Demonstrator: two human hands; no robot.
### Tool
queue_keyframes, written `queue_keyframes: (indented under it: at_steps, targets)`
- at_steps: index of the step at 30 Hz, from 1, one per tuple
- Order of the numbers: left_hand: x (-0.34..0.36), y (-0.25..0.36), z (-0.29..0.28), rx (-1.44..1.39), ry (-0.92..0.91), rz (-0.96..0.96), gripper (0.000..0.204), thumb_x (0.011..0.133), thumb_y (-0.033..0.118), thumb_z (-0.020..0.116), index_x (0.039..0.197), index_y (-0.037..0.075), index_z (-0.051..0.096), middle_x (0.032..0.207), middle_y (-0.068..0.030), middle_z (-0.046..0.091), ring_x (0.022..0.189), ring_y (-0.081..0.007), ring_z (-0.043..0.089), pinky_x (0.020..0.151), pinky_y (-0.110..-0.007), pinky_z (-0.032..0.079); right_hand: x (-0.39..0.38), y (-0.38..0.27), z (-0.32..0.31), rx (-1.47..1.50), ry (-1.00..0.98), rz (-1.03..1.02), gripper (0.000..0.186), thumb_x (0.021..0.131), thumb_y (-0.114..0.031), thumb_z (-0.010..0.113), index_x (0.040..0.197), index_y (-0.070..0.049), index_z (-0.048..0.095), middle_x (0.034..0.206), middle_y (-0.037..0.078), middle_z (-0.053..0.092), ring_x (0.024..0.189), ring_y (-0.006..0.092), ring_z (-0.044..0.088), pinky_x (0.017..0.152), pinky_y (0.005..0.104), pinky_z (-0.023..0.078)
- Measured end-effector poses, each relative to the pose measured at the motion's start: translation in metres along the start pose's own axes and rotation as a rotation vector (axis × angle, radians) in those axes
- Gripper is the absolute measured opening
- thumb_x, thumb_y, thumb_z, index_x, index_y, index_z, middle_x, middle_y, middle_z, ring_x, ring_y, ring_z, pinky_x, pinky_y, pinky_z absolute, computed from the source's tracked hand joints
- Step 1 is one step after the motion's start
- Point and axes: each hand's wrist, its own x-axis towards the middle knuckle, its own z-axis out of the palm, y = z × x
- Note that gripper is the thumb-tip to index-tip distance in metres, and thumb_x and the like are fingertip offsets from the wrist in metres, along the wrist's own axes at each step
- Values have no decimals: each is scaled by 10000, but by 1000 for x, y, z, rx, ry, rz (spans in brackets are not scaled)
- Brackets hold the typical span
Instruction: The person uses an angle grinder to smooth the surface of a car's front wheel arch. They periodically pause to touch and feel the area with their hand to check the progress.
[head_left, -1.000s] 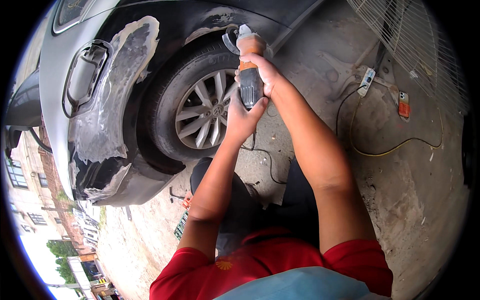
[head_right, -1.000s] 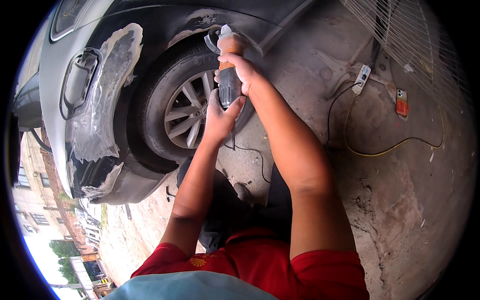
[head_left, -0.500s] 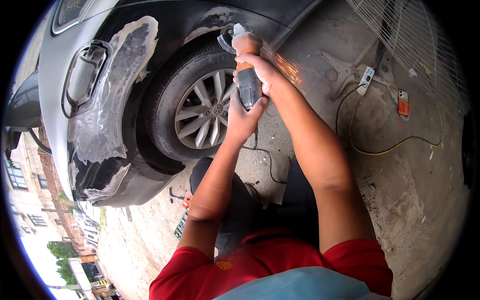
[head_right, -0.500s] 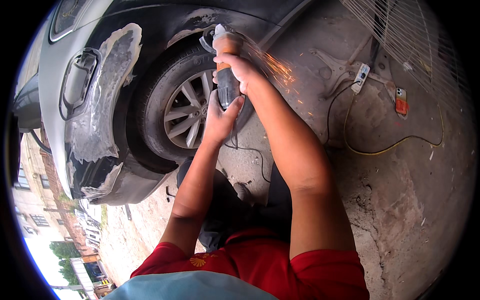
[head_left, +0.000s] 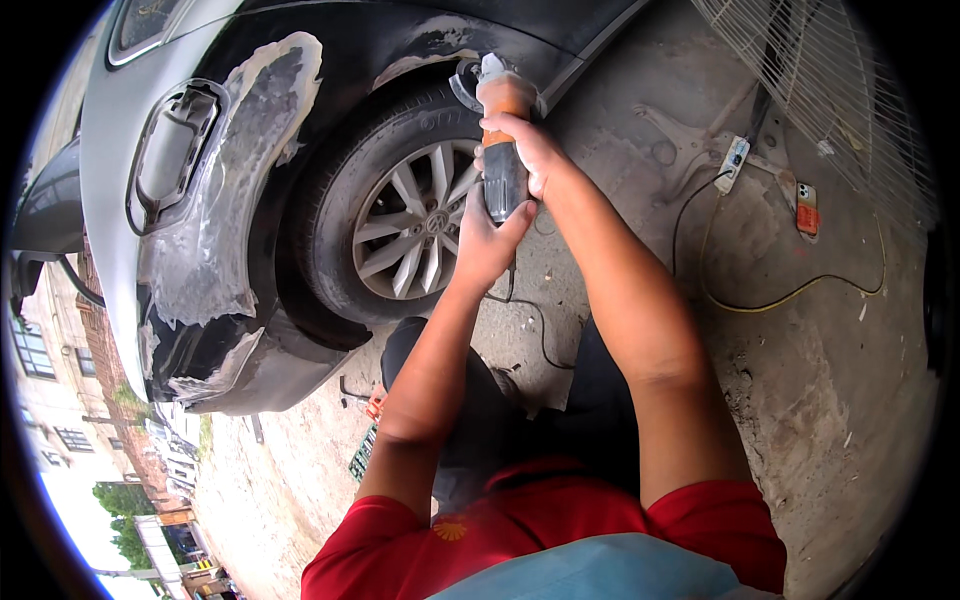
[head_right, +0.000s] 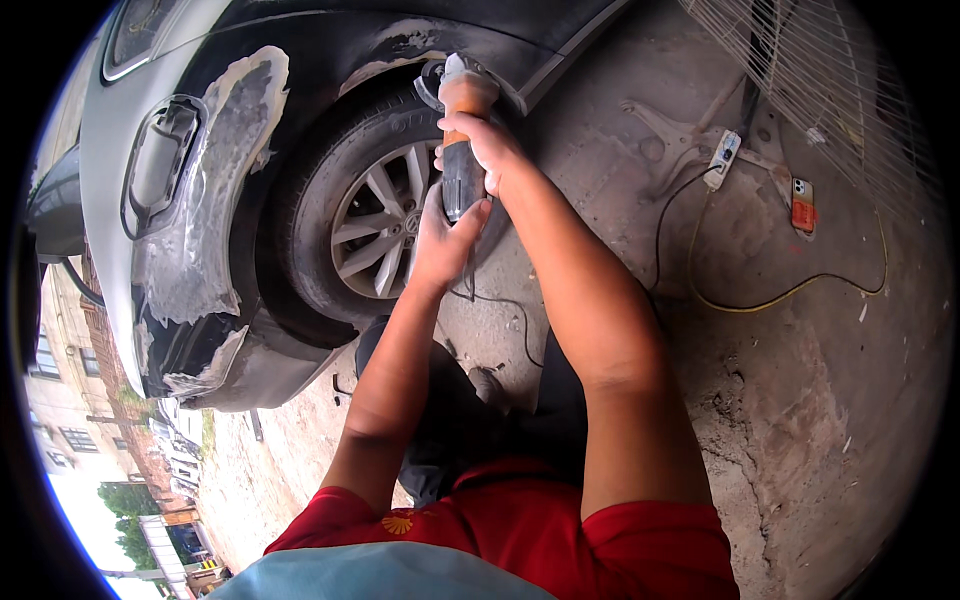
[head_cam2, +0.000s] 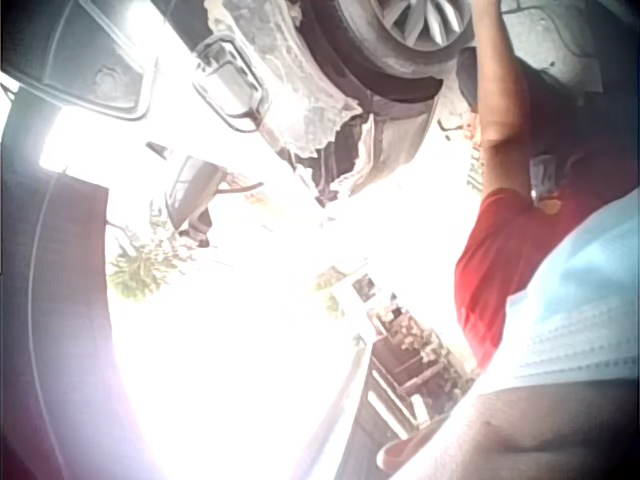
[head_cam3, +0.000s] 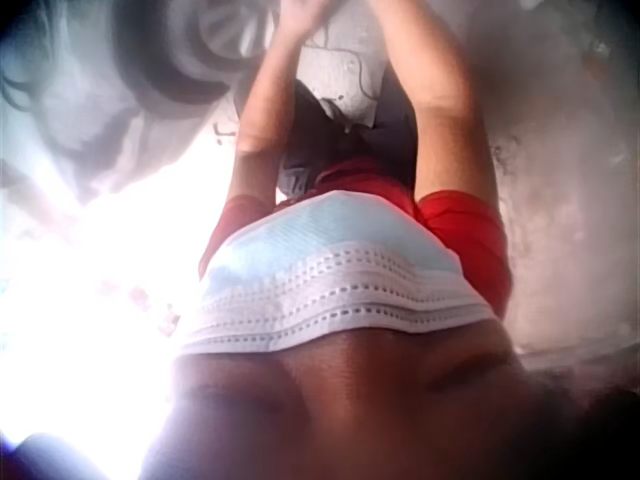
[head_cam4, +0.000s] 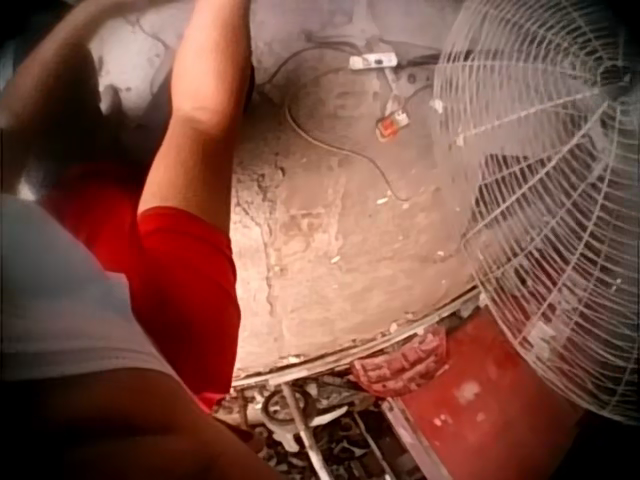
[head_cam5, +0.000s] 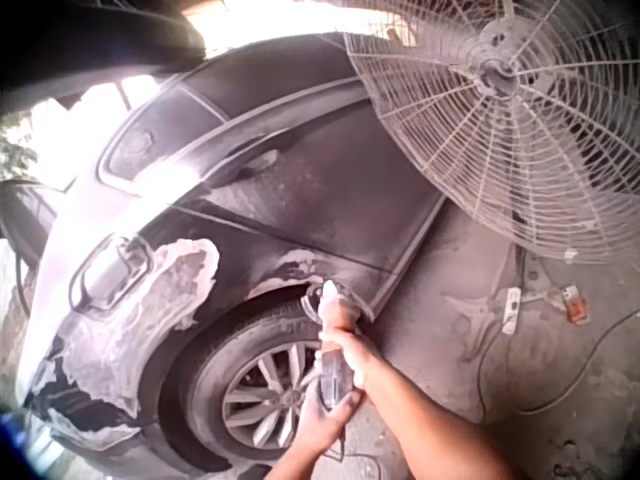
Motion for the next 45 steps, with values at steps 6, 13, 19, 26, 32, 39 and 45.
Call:
queue_keyframes:
  at_steps: [6, 13, 19, 26, 32, 39, 45]
  targets:
    - [6, -13, -2, 34, 32, 100, 592, 930, 299, 828, 1325, -23, 528, 1036, -82, 677, 875, -145, 625, 795, -327, 532, -1, -3, 8, -32, -31, 8, 457, 864, -348, 857, 1137, -61, 628, 871, 135, 702, 733, 269, 725, 709, 407, 615]
    - [-8, -9, 5, -28, 50, 51, 609, 925, 294, 832, 1333, -33, 521, 1036, -76, 678, 897, -149, 628, 820, -329, 532, -12, 5, 10, -77, 17, 88, 501, 845, -365, 871, 1139, -36, 633, 888, 135, 718, 745, 257, 742, 700, 383, 616]
    - [0, -11, -2, 8, 60, 125, 594, 921, 293, 827, 1325, -28, 532, 1029, -72, 677, 857, -134, 622, 774, -311, 528, -10, -3, 16, -28, -21, -16, 456, 857, -333, 857, 1125, -49, 621, 875, 142, 710, 720, 262, 726, 701, 386, 620]
    - [9, -15, 6, -20, 34, 83, 490, 947, 294, 809, 1290, 55, 553, 911, 14, 634, 725, -73, 578, 624, -257, 470, -1, -8, 4, -73, 23, 18, 484, 846, -337, 868, 1126, -32, 618, 884, 146, 712, 739, 270, 739, 721, 392, 628]
    - [12, -18, 8, -66, 20, 125, 514, 944, 283, 810, 1319, 41, 556, 912, 23, 626, 716, -66, 559, 619, -254, 453, -2, -10, 3, -89, 9, -13, 480, 851, -333, 868, 1126, -21, 627, 885, 149, 718, 747, 265, 746, 711, 397, 633]
    - [9, -15, 5, -93, -5, 85, 525, 948, 272, 814, 1320, 19, 542, 968, -8, 637, 787, -85, 580, 689, -272, 485, -1, -7, 4, -112, 49, -13, 462, 852, -336, 870, 1086, -7, 645, 889, 155, 723, 742, 263, 743, 704, 393, 628]
    - [4, -18, 2, -189, -68, 16, 560, 942, 265, 832, 1326, 1, 521, 988, -27, 630, 821, -92, 587, 721, -283, 506, -5, 1, 6, -161, 116, -22, 470, 850, -323, 872, 1121, -3, 658, 870, 154, 720, 719, 255, 735, 693, 385, 622]
